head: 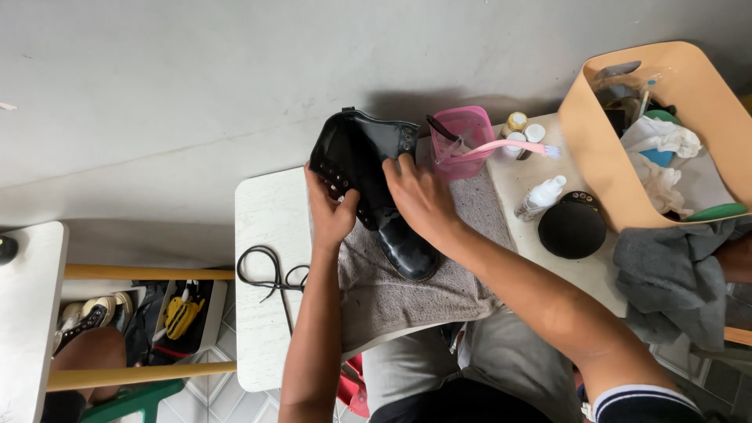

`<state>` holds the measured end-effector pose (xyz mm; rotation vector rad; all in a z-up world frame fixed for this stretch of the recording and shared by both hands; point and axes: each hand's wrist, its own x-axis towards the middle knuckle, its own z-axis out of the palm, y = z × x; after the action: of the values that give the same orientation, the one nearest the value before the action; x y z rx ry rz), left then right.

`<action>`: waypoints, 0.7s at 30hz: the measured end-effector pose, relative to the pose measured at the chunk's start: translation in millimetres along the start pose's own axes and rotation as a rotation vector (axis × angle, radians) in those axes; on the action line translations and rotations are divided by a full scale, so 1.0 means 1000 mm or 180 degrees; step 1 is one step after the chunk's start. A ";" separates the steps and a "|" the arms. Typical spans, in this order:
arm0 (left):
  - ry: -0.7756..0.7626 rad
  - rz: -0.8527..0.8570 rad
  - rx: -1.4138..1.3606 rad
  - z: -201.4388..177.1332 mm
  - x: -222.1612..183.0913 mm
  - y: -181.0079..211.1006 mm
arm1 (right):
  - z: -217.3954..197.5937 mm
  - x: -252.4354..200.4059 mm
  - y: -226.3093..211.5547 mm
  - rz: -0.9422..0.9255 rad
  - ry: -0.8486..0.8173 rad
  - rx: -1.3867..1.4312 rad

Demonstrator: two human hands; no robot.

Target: The person is cleaning a black leather boot by applying a white cleaning substance with a small brush and then wiping it off with a grey cloth.

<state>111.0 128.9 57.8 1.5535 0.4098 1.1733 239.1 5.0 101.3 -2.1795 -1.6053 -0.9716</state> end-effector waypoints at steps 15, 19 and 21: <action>0.0056 -0.0109 -0.0508 -0.002 -0.005 -0.026 | -0.015 0.078 -0.003 -0.0337 -0.2410 0.0757; 0.0060 -0.0064 -0.0470 0.000 -0.008 -0.033 | -0.021 0.082 0.007 -0.0295 -0.2637 0.0986; 0.0062 -0.0043 -0.0464 0.000 -0.006 -0.036 | -0.021 0.089 0.013 -0.0267 -0.2761 0.1202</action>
<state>120.0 137.1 23.0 1.4124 0.3394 1.1823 257.8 54.5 177.3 -2.3776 -1.9935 0.3470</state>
